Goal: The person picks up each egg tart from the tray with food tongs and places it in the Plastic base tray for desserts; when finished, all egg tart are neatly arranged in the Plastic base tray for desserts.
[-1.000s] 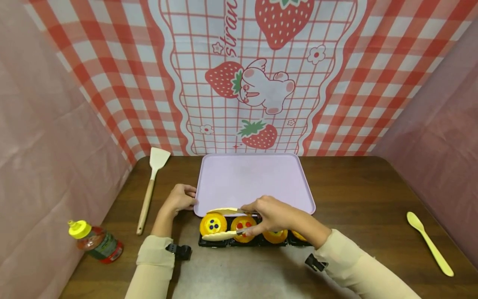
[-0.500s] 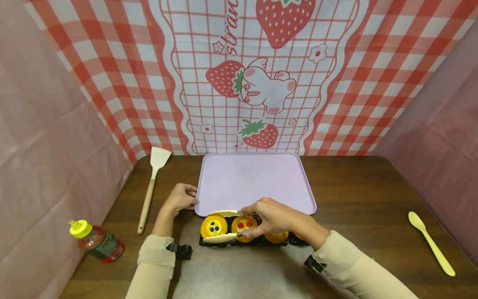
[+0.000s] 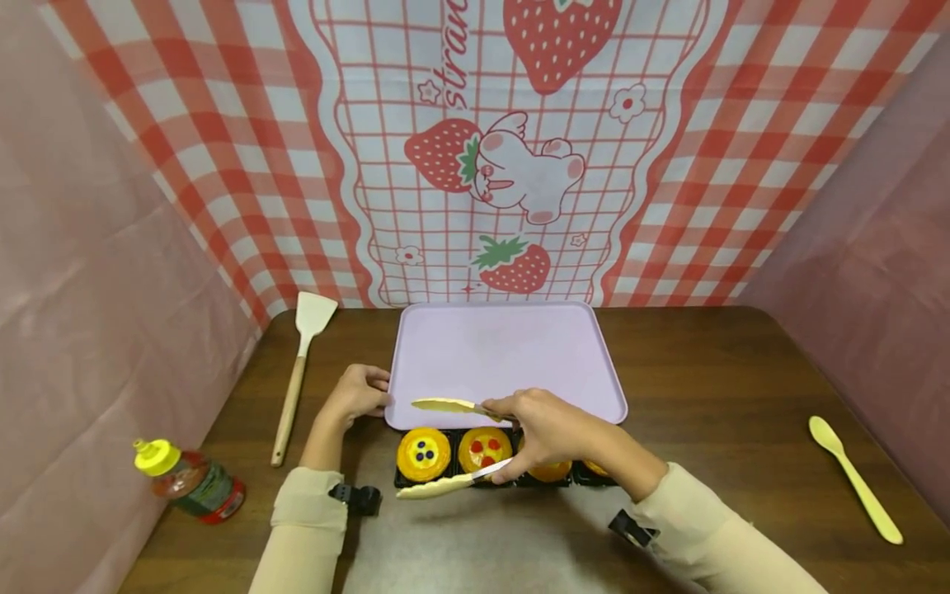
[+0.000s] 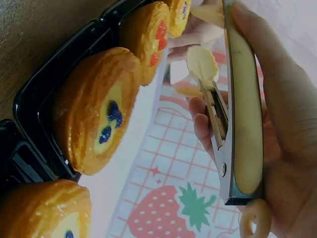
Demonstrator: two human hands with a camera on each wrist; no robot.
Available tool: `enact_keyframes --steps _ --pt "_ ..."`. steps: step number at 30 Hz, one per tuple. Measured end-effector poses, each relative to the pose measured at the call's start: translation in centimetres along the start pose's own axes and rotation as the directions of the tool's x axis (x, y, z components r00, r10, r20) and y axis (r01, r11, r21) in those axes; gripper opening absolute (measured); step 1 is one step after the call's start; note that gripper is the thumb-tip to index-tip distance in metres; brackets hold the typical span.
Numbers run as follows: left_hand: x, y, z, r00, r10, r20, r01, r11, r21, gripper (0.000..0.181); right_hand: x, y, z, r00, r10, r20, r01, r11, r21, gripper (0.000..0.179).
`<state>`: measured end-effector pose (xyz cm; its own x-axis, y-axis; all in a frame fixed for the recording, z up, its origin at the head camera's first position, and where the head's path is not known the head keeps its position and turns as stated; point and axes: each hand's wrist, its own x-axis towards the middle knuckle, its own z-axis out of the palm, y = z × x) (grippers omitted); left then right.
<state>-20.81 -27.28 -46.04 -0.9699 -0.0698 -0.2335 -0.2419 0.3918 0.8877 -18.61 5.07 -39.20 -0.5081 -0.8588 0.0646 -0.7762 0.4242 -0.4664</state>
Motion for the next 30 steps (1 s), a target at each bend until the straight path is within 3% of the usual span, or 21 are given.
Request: enact_keyframes --steps 7,10,12,15,19,25,27,30 --pt "0.0 -0.2 0.1 1.000 0.000 0.012 0.001 1.000 -0.017 0.046 -2.6 0.3 -1.6 0.981 0.107 -0.161 -0.105 0.994 0.018 0.092" --pt "0.0 -0.2 0.0 1.000 -0.002 0.016 0.002 1.000 -0.014 0.046 -4.3 1.5 -2.5 0.955 0.133 -0.264 -0.126 0.991 0.046 0.093" --pt "0.0 -0.2 0.0 1.000 -0.002 0.013 0.002 1.000 -0.012 0.046 -5.6 2.5 -3.0 0.926 0.178 -0.334 -0.163 0.984 0.073 0.093" --pt "0.0 0.0 0.0 1.000 -0.005 0.012 0.006 1.000 -0.014 0.045 -7.9 4.2 -3.7 0.857 0.283 -0.430 -0.274 0.958 0.082 0.093" --pt "-0.1 0.2 0.1 1.000 -0.011 0.027 0.011 1.000 -0.018 0.046 -11.2 6.8 -4.1 0.732 0.418 -0.538 -0.439 0.893 0.097 0.089" --pt "-0.2 0.3 0.0 1.000 -0.002 0.031 0.003 1.000 -0.025 0.047 -15.4 10.9 -3.4 0.547 0.544 -0.636 -0.598 0.786 0.157 0.067" --pt "-0.3 0.3 -0.1 0.999 0.003 0.034 -0.002 1.000 -0.029 0.047 -16.4 11.9 -3.3 0.501 0.589 -0.634 -0.649 0.740 0.174 0.069" --pt "-0.4 0.2 0.0 0.999 -0.001 0.032 0.002 1.000 -0.028 0.046 -17.5 13.0 -3.1 0.462 0.645 -0.609 -0.704 0.684 0.191 0.082"
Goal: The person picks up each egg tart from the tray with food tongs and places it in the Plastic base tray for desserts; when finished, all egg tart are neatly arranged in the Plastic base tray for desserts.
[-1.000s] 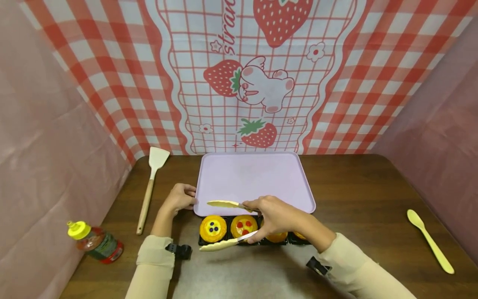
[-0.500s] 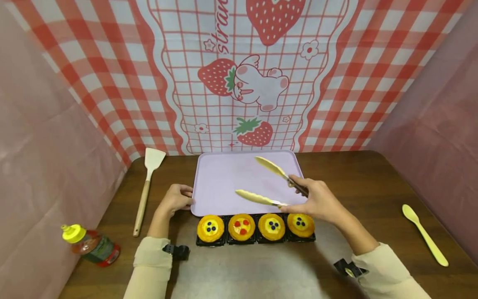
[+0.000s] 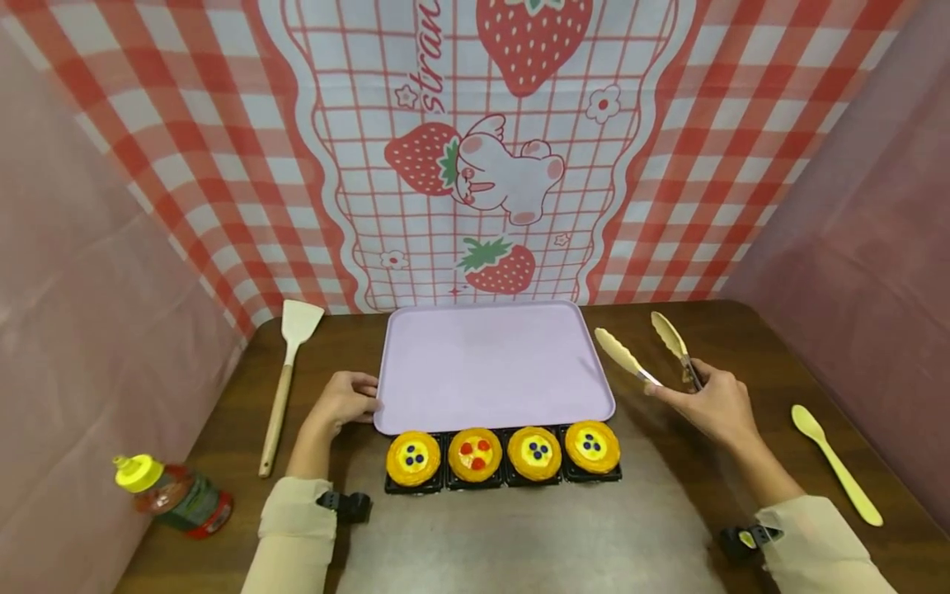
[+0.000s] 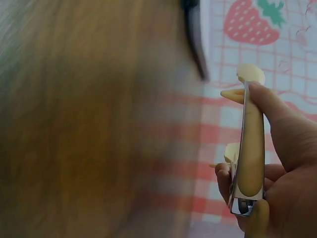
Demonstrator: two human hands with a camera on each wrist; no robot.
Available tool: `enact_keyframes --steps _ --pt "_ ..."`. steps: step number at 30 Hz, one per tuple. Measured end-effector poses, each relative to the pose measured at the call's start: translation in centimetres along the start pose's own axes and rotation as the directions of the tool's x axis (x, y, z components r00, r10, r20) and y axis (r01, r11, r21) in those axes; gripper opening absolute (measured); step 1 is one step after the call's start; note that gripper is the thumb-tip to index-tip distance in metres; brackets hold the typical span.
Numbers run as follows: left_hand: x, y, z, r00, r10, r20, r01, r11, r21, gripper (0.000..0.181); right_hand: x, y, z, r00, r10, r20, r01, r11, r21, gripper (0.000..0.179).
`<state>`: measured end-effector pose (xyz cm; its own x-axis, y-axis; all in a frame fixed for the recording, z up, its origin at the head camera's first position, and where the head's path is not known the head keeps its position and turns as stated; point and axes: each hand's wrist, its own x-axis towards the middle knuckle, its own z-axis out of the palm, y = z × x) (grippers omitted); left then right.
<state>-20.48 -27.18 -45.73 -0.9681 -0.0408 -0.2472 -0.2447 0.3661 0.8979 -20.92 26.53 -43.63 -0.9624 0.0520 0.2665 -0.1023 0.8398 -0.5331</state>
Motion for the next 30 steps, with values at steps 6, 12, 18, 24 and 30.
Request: enact_keyframes --steps 6,12,18,24,30 --pt "0.1 -0.5 0.1 1.000 -0.006 -0.002 0.006 1.000 0.013 0.044 -0.2 1.7 0.6 0.996 0.076 0.041 -0.074 0.997 -0.034 0.083" --pt "0.0 -0.7 -0.2 1.000 -0.003 -0.006 0.003 1.000 0.005 0.042 -0.3 2.1 1.2 0.994 0.106 0.033 -0.103 0.992 -0.075 0.072" --pt "0.1 -0.8 -0.5 1.000 -0.011 -0.019 0.011 1.000 0.024 0.042 -0.4 1.4 1.3 0.991 0.115 0.067 -0.106 0.987 -0.122 0.078" --pt "0.1 -1.1 -0.3 0.999 -0.024 -0.024 0.025 0.999 0.025 0.040 -0.9 1.1 1.4 0.986 0.159 0.056 -0.149 0.976 -0.157 0.075" --pt "-0.2 -0.9 -0.5 1.000 0.006 0.005 -0.006 0.999 0.035 0.041 -1.2 0.6 1.1 0.975 0.210 0.076 -0.199 0.971 -0.133 0.106"
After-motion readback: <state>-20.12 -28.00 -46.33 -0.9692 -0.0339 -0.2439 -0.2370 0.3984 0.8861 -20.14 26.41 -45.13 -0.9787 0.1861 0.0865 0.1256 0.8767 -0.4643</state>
